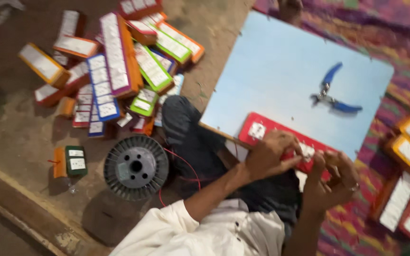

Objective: The person sits on the floor and wires a red electrical switchboard. They strip red wires with pliers, insert them into the terminals of multiple switches, and tighten the connections using a screwdriver. The person handles the switchboard, wires, and tools throughout the process.

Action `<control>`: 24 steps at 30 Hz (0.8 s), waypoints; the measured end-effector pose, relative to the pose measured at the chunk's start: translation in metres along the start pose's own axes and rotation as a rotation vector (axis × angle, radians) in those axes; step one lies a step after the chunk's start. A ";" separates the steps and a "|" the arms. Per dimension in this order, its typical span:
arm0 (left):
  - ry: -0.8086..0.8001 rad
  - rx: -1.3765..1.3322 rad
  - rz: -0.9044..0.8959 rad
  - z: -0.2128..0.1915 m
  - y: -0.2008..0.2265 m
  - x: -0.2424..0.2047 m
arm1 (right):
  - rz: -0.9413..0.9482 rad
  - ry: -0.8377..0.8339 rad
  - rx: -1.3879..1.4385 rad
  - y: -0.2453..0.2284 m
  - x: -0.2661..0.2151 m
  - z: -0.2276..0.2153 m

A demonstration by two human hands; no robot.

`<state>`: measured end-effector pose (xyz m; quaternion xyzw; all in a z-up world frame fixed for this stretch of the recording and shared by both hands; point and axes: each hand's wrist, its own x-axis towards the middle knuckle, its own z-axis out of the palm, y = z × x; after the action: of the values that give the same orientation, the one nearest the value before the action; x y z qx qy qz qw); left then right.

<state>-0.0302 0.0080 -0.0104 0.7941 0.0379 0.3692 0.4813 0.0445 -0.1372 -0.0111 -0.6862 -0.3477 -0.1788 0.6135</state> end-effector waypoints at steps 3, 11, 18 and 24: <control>-0.016 -0.014 -0.035 0.000 0.001 -0.002 | -0.115 -0.040 -0.103 -0.005 0.007 -0.009; -0.010 0.013 0.002 -0.001 0.002 -0.006 | -0.025 -0.074 -0.072 -0.005 0.011 -0.017; -0.033 0.029 0.039 -0.003 0.005 -0.004 | -0.006 -0.010 -0.083 0.001 0.007 -0.006; -0.017 0.060 0.032 0.001 0.007 -0.004 | -0.040 0.013 -0.128 -0.003 0.007 0.001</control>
<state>-0.0350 0.0017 -0.0072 0.8118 0.0322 0.3687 0.4516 0.0473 -0.1345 -0.0045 -0.7157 -0.3453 -0.2176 0.5668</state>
